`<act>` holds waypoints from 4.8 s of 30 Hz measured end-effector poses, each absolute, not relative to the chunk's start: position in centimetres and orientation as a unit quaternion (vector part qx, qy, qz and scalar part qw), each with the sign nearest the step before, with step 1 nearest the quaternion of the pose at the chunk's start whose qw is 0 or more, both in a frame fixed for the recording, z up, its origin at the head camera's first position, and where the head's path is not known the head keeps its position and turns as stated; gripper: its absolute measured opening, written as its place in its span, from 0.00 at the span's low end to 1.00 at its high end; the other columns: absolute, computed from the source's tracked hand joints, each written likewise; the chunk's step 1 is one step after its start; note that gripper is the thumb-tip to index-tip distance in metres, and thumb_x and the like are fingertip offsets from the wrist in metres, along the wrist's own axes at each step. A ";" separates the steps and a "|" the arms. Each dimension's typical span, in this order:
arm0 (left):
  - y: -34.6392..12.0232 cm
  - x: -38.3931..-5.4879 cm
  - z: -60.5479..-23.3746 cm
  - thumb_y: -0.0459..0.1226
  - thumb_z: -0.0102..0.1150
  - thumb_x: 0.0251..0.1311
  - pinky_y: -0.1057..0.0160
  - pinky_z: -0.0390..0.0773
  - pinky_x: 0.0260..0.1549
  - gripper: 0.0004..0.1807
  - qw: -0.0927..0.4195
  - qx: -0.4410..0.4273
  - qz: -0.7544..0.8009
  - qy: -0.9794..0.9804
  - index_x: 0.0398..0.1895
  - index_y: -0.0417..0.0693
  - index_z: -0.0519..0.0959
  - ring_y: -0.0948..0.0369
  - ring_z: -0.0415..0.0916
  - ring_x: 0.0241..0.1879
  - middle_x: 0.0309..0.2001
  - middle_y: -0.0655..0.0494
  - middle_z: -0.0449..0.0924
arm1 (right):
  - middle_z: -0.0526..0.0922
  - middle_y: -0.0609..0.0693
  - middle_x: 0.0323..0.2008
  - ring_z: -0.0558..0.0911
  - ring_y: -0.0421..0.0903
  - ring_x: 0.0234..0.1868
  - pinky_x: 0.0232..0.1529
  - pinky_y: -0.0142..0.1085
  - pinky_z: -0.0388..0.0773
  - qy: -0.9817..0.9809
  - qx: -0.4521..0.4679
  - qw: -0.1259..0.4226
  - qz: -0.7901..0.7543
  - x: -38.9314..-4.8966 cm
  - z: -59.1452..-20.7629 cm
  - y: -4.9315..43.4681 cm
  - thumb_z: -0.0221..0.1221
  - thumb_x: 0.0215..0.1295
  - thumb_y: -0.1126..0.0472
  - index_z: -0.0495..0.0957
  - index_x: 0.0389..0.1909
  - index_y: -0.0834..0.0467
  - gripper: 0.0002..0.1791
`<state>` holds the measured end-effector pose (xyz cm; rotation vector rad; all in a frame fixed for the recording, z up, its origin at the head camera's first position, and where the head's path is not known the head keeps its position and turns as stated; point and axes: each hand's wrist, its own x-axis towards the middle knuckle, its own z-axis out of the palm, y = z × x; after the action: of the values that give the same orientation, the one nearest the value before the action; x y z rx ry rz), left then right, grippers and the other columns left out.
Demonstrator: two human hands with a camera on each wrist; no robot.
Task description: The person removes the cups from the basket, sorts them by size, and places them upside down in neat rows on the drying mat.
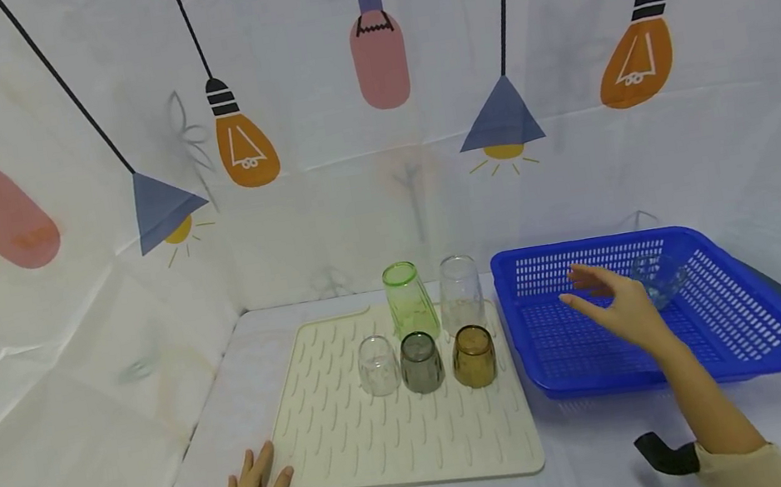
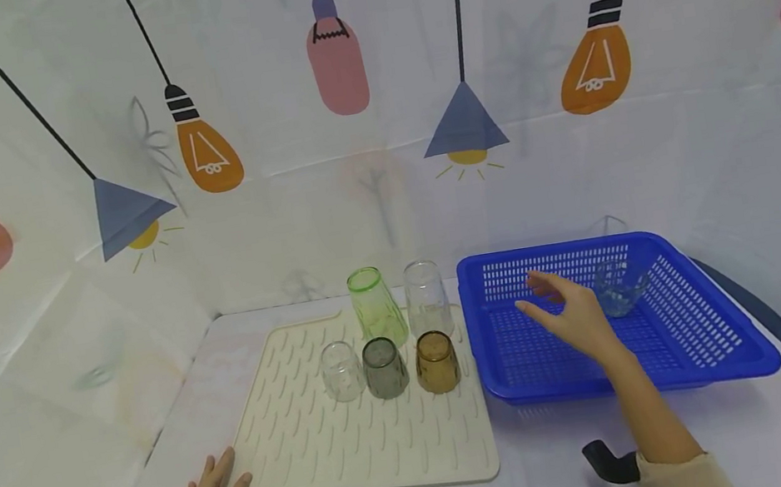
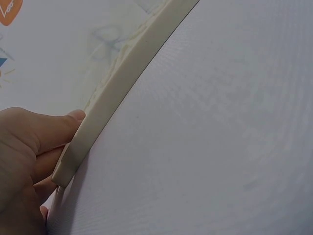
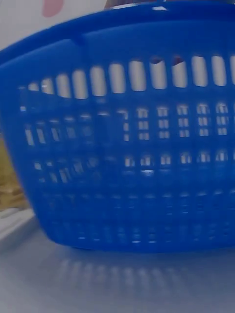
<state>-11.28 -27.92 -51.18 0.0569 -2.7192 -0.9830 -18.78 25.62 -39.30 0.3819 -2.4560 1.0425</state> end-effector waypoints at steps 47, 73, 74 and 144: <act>-27.9 -11.3 -51.0 0.35 0.61 0.55 0.29 0.41 0.60 0.32 0.103 0.042 -0.340 -0.934 0.58 0.22 0.65 0.28 0.52 0.62 0.59 0.26 0.62 | 0.67 0.78 0.56 0.70 0.74 0.52 0.45 0.65 0.71 -0.948 0.016 0.081 0.306 -23.4 -36.4 38.3 0.54 0.66 0.47 0.52 0.66 0.75 0.43; -28.0 -11.3 -50.6 0.36 0.61 0.55 0.28 0.40 0.59 0.32 0.099 0.039 -0.340 -0.934 0.58 0.22 0.65 0.28 0.52 0.62 0.59 0.26 0.63 | 0.54 0.86 0.57 0.58 0.81 0.56 0.53 0.69 0.61 -0.977 -0.003 -0.033 0.211 -26.0 -37.1 38.8 0.58 0.60 0.41 0.47 0.62 0.85 0.55; -27.9 -11.3 -50.6 0.36 0.61 0.55 0.28 0.40 0.60 0.32 0.095 0.041 -0.339 -0.935 0.58 0.22 0.65 0.28 0.51 0.62 0.59 0.26 0.63 | 0.52 0.86 0.57 0.56 0.82 0.56 0.53 0.70 0.60 -0.976 -0.007 -0.048 0.213 -26.1 -37.2 38.8 0.58 0.59 0.40 0.45 0.62 0.85 0.56; -24.3 -13.2 -47.8 0.36 0.60 0.57 0.34 0.63 0.55 0.27 0.161 0.016 -0.382 -0.910 0.56 0.25 0.70 0.30 0.64 0.57 0.55 0.22 0.67 | 0.64 0.66 0.64 0.69 0.50 0.59 0.55 0.66 0.62 -0.871 0.047 0.084 0.482 -18.0 -33.4 29.3 0.65 0.58 0.54 0.47 0.73 0.57 0.48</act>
<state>-13.19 -24.35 -47.79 0.0463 -2.5986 -1.0901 -18.04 29.26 -33.45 0.1405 -2.5977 1.4390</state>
